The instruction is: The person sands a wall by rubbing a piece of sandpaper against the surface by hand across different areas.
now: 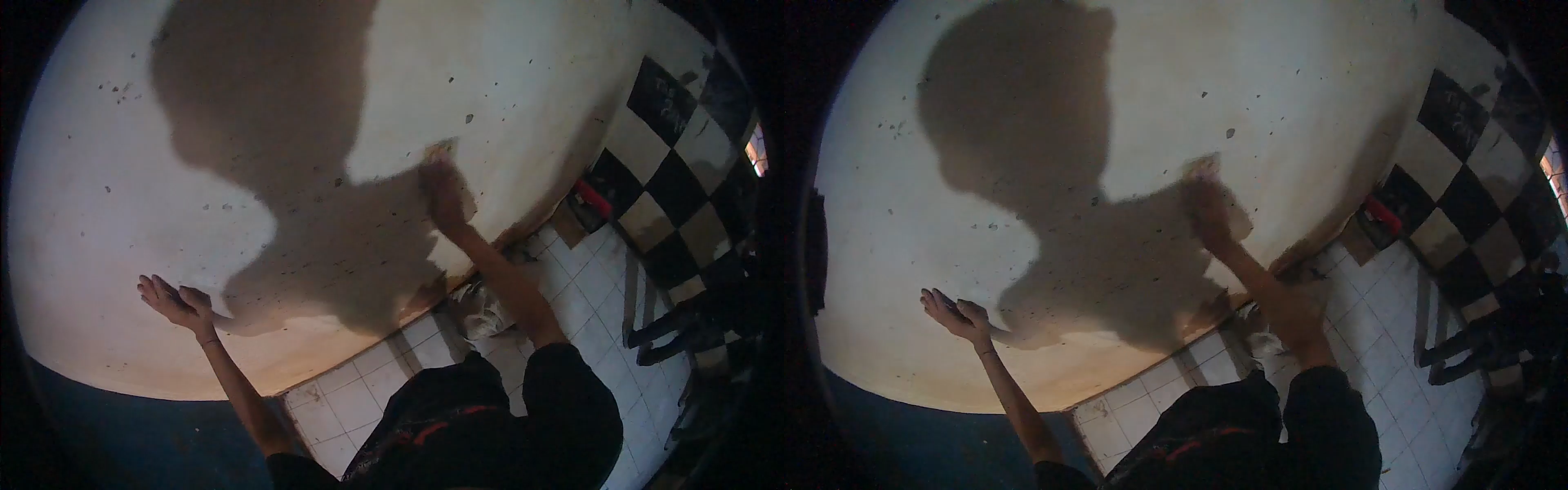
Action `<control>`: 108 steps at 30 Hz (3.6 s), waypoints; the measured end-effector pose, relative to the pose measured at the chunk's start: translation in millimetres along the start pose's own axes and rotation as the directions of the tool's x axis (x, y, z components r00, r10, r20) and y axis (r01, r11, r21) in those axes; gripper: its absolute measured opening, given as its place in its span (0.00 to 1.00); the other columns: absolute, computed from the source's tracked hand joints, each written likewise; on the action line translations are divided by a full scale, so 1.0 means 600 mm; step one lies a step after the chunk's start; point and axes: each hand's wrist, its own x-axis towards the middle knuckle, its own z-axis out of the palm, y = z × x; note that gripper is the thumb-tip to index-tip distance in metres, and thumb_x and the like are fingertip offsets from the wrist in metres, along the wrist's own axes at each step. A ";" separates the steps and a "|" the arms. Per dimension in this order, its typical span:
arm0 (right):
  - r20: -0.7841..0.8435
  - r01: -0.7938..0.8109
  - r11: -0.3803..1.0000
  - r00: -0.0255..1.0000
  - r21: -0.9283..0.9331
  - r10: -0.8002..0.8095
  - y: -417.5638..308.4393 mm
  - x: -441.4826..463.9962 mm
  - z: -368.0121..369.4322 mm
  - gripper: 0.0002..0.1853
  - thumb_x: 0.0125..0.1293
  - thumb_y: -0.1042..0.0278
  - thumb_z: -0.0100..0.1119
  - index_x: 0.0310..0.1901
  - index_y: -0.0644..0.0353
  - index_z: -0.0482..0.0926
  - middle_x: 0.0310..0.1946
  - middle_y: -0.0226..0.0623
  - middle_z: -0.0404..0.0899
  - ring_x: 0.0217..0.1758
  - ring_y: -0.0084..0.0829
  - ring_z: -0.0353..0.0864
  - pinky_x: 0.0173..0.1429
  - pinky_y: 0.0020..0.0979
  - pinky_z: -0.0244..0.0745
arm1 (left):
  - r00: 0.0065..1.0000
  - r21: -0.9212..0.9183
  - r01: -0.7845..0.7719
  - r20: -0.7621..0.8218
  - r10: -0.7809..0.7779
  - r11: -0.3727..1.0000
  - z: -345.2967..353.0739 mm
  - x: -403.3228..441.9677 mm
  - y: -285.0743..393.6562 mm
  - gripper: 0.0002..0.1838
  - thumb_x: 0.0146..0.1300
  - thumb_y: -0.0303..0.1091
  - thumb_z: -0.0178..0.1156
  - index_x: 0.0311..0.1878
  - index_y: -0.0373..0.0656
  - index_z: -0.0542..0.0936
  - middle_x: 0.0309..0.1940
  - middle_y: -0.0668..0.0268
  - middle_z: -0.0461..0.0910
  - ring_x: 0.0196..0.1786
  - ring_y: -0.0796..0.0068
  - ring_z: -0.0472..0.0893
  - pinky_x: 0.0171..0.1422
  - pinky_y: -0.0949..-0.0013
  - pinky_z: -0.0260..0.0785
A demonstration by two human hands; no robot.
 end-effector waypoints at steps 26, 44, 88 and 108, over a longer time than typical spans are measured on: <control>-0.095 -0.261 0.915 0.949 0.307 0.302 0.044 0.043 -0.083 0.36 0.69 0.56 0.56 0.74 0.63 0.60 0.77 0.52 0.54 0.82 0.50 0.46 0.82 0.51 0.39 | 0.943 -0.128 0.284 -0.142 -0.300 0.950 0.074 0.020 0.135 0.31 0.78 0.41 0.42 0.76 0.31 0.54 0.79 0.46 0.46 0.81 0.48 0.46 0.83 0.49 0.41; -0.366 -0.430 0.827 0.750 0.362 0.550 0.006 0.081 -0.048 0.29 0.71 0.65 0.57 0.68 0.66 0.60 0.60 0.50 0.66 0.66 0.44 0.66 0.72 0.43 0.61 | 0.924 -0.160 0.297 -0.200 -0.325 0.942 0.079 0.006 0.110 0.29 0.79 0.41 0.41 0.74 0.31 0.60 0.77 0.46 0.54 0.80 0.49 0.51 0.81 0.49 0.46; -0.607 0.164 0.972 0.760 -0.168 -0.233 -0.024 0.546 -0.178 0.10 0.64 0.60 0.62 0.30 0.57 0.80 0.22 0.41 0.78 0.20 0.37 0.76 0.25 0.35 0.68 | 0.908 -0.181 0.293 -0.254 -0.333 0.939 0.081 0.017 0.104 0.27 0.78 0.37 0.42 0.71 0.26 0.59 0.77 0.43 0.51 0.79 0.46 0.54 0.80 0.49 0.54; -0.615 0.079 0.936 0.734 -0.344 -0.288 0.004 0.626 -0.249 0.15 0.61 0.56 0.69 0.23 0.53 0.78 0.19 0.35 0.77 0.18 0.37 0.74 0.23 0.34 0.67 | 0.858 -0.096 0.403 -0.306 -0.412 0.910 0.085 0.020 0.120 0.25 0.78 0.42 0.40 0.64 0.27 0.66 0.70 0.46 0.58 0.74 0.50 0.61 0.75 0.48 0.61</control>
